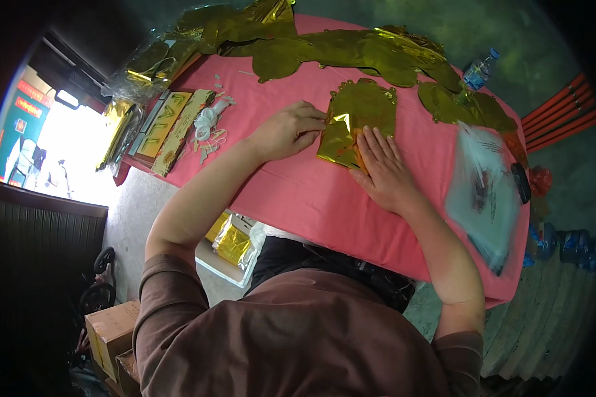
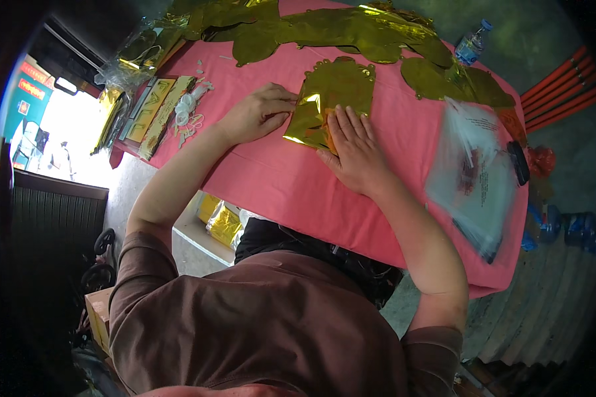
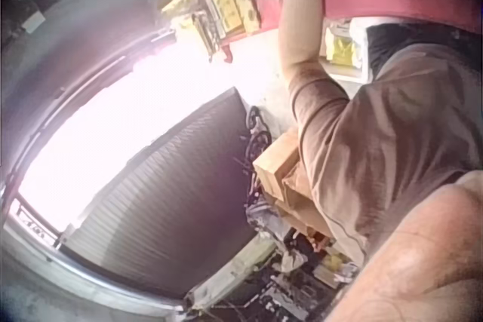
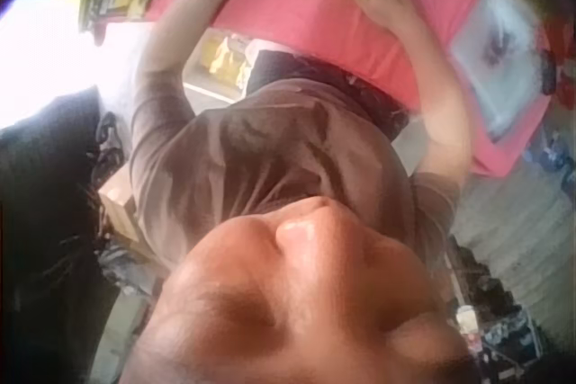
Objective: The person folds and smooths out gold-colored foil sheets on a table by hand, preparing them for packaging.
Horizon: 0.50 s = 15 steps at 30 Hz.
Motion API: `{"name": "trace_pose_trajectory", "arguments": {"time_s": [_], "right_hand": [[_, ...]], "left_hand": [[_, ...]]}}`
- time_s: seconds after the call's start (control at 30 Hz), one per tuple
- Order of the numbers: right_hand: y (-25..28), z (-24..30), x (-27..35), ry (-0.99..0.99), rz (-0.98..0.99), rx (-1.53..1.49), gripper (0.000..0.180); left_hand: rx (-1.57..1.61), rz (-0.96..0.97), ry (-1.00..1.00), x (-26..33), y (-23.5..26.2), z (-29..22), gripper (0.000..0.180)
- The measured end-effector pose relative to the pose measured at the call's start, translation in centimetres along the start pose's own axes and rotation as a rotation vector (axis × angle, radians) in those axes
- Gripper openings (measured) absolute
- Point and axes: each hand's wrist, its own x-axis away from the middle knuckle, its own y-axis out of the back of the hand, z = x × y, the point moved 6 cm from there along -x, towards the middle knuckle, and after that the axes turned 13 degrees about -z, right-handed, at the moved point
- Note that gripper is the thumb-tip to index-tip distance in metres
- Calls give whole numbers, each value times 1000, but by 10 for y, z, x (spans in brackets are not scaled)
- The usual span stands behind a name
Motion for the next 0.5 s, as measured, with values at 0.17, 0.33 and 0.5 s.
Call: {"name": "trace_pose_trajectory", "arguments": {"time_s": [0.17, 0.33, 0.5], "right_hand": [[-1, 1, 0, 9, -9, 0, 69], [-2, -1, 1, 17, -15, 14, 69], [-1, -1, 1, 24, -31, 3, 69]], "left_hand": [[-8, 2, -2, 0, 0, -1, 24], [-11, 24, 15, 0, -1, -4, 24], [22, 62, -14, -2, -8, -4, 24]]}}
